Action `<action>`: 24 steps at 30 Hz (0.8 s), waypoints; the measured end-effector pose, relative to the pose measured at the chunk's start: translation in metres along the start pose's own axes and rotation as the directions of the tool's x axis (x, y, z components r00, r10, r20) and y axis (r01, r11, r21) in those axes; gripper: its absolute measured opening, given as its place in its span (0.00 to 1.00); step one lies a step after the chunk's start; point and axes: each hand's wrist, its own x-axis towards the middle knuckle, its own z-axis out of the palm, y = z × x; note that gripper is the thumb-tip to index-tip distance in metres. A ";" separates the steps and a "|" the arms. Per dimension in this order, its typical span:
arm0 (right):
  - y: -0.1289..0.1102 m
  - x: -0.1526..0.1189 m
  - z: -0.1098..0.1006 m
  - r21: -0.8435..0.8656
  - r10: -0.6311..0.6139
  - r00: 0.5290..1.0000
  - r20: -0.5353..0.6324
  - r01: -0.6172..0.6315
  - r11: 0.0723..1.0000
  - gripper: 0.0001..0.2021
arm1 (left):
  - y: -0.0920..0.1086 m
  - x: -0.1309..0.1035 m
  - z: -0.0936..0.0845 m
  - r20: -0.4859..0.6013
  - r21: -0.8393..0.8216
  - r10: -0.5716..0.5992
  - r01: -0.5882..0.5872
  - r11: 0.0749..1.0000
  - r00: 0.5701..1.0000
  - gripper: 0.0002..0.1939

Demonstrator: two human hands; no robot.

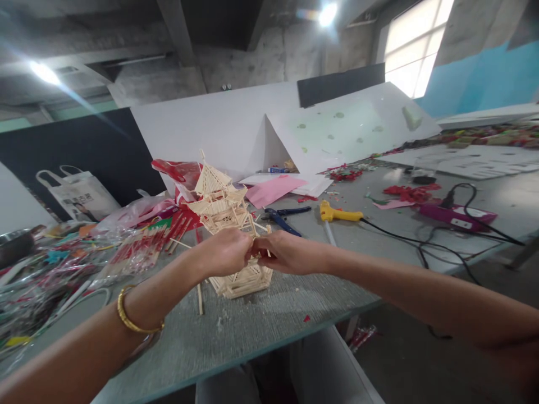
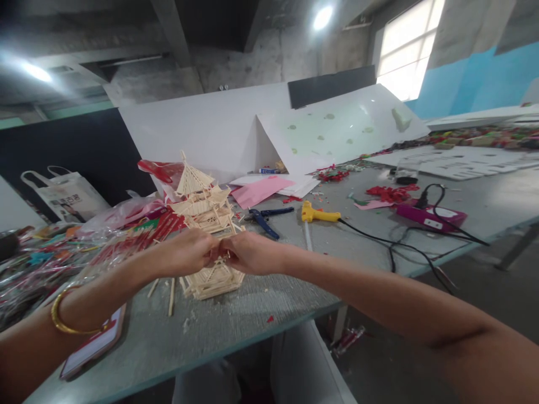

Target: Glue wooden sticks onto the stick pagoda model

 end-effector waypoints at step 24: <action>-0.002 0.001 -0.001 0.054 0.018 1.000 0.021 -0.019 0.998 0.09 | -0.004 -0.003 0.006 -0.047 -0.067 0.016 -0.019 0.998 0.999 0.10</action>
